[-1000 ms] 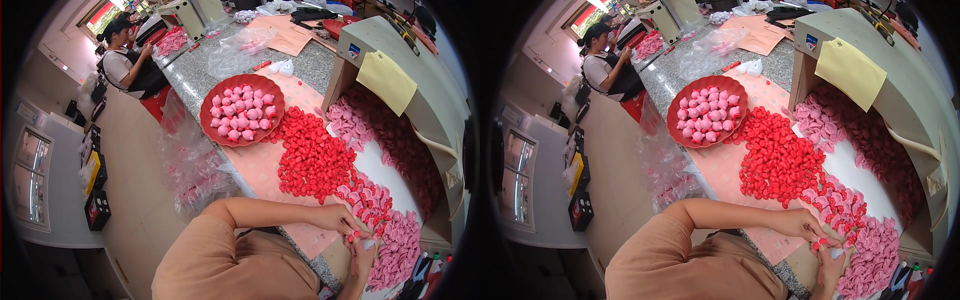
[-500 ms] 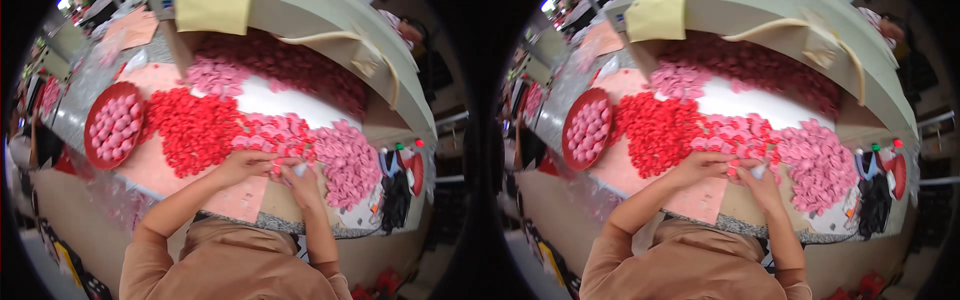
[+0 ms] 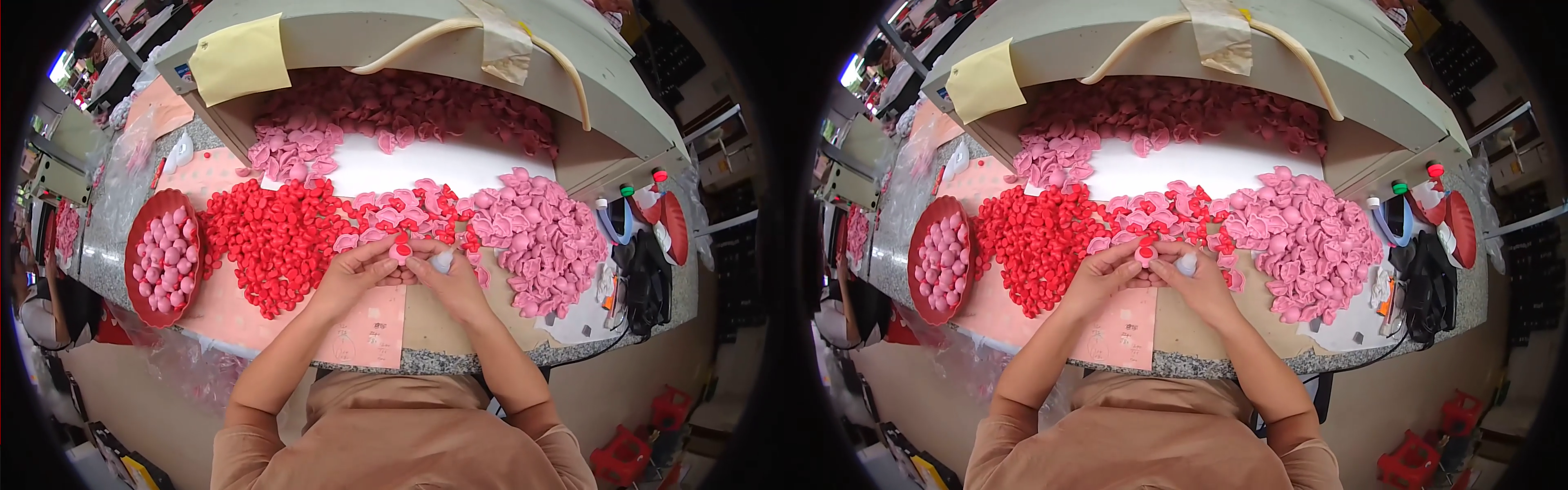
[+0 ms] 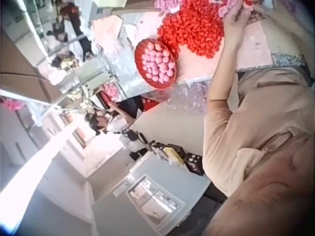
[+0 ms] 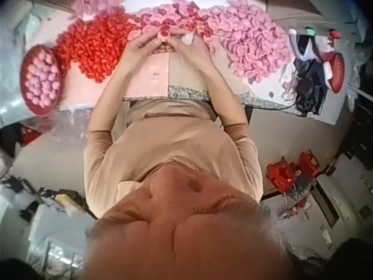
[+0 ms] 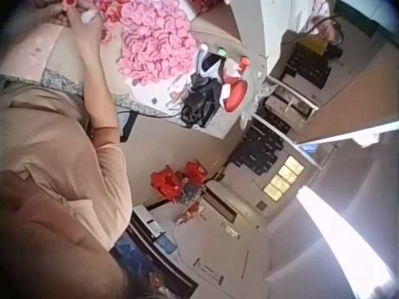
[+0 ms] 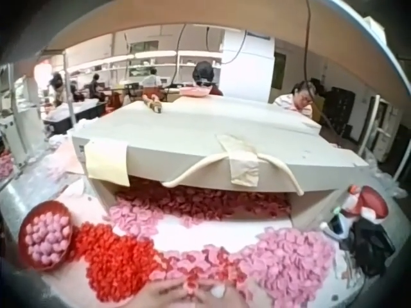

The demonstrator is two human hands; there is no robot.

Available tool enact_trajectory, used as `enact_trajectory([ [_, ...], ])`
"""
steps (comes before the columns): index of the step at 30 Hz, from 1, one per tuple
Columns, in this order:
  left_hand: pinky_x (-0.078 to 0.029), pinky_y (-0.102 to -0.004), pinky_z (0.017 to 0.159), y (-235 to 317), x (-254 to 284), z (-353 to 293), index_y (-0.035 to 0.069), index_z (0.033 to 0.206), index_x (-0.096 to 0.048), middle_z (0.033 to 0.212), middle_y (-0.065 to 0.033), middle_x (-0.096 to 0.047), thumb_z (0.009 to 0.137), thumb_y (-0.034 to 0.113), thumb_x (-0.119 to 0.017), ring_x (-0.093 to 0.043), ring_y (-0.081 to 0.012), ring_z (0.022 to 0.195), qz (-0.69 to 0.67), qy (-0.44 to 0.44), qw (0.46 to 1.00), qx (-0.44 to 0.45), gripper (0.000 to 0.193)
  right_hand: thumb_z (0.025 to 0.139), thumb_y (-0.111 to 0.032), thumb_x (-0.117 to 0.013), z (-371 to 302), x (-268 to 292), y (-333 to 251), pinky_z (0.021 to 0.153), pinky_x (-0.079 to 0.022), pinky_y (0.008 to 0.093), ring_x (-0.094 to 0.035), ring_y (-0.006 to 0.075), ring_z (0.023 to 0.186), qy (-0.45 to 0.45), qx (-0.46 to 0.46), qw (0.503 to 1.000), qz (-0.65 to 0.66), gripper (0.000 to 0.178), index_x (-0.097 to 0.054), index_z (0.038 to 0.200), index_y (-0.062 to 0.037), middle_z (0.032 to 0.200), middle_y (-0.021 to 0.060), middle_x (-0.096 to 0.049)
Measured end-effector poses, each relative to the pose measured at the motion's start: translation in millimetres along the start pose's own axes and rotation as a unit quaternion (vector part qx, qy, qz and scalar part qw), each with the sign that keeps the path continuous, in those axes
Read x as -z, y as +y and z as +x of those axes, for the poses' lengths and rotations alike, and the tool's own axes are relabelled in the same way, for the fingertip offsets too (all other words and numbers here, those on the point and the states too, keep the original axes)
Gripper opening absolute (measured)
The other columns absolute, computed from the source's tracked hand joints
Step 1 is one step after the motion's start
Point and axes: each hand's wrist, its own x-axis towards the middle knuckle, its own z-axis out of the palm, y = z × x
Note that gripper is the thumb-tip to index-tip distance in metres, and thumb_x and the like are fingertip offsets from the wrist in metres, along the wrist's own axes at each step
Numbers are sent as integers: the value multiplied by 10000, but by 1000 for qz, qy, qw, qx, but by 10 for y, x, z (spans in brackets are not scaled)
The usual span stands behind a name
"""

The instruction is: Assemble small pink and red decorative components into white plastic cylindrical bases on a factory line.

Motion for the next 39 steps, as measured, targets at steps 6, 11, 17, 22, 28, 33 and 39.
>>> enact_trajectory([
  [6,-524,-289,804,-7,42,10,16,1253,-482,1110,-92,-585,873,69,-568,-596,-156,948,49,15,999,-3,393,865,-112,-599,20,13,5,742,-503,271,-593,137,869,-13,-11,1000,3,295,-528,1115,28,967,83,-602],
  [11,-526,-277,781,-10,49,17,6,1211,-494,1049,-90,-603,885,77,-552,-603,-151,921,39,19,999,3,339,866,-113,-597,24,-3,27,738,-501,267,-594,136,857,-19,-11,1000,2,290,-532,1114,23,973,80,-601],
  [17,-528,-272,746,-18,45,26,7,1105,-493,987,-93,-605,923,110,-493,-610,-150,852,24,-5,1000,3,210,857,-87,-600,23,16,118,768,-481,250,-581,129,891,24,136,973,-183,309,-540,1148,-1,1044,84,-577],
  [22,-527,-275,744,9,21,11,13,1097,-494,974,-89,-602,932,124,-478,-604,-146,818,12,0,1000,21,199,806,-57,-648,5,-51,150,793,-458,254,-567,131,906,43,106,989,-91,326,-583,1125,-40,1010,66,-555],
  [28,-529,-272,747,16,16,3,18,1089,-502,974,-90,-604,928,128,-488,-615,-156,849,13,-9,1000,20,196,837,-39,-608,-37,-93,46,796,-470,249,-556,125,941,28,125,986,-110,337,-540,1166,-10,1053,52,-509],
  [33,-535,-278,735,-17,-8,-8,14,1115,-494,966,-92,-612,914,105,-510,-623,-163,841,47,8,999,-10,221,838,-19,-597,-42,-78,89,797,-478,255,-559,121,934,26,144,984,-103,319,-533,1151,-6,1041,56,-539],
  [39,-534,-278,737,8,-26,-22,3,1121,-496,983,-98,-613,906,94,-523,-622,-171,872,51,8,999,-15,235,845,-18,-589,-49,-58,85,809,-483,267,-566,130,951,8,128,991,-46,289,-530,1128,-4,1033,62,-576],
])
